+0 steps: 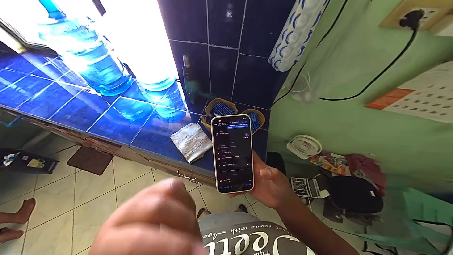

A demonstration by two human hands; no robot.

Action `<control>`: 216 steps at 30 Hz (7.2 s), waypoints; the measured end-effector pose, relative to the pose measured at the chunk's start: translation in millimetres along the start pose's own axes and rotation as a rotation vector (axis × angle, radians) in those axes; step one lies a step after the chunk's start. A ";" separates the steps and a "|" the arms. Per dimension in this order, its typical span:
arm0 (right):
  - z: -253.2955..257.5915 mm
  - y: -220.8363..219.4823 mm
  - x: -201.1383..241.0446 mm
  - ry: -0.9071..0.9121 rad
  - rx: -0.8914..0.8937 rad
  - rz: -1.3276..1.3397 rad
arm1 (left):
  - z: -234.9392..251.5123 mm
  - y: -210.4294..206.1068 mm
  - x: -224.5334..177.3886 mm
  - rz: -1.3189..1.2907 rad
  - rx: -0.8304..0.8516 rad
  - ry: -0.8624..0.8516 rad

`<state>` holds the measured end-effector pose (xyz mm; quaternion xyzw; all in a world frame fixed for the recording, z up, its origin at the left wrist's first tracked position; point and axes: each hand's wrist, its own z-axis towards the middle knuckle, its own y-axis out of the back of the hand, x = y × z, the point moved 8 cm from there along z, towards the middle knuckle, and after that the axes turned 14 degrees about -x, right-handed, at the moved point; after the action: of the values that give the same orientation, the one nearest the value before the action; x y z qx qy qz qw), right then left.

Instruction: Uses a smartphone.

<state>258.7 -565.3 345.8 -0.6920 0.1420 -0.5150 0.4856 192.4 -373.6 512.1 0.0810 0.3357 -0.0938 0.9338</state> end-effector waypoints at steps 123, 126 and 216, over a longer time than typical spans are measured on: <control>12.2 -14.7 -75.9 -0.179 -0.129 -0.051 | -54.4 63.5 156.4 0.063 -0.386 0.872; 16.1 -23.4 -85.9 -0.167 -0.128 -0.051 | -58.6 75.6 153.6 0.053 -0.384 0.874; 21.1 -13.7 -104.7 -0.145 -0.187 -0.093 | -84.0 80.8 179.3 -0.030 -0.380 0.893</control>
<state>227.5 -474.6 296.9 -0.7753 0.1218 -0.4702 0.4037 295.3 -298.9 340.1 -0.0636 0.7161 -0.0005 0.6951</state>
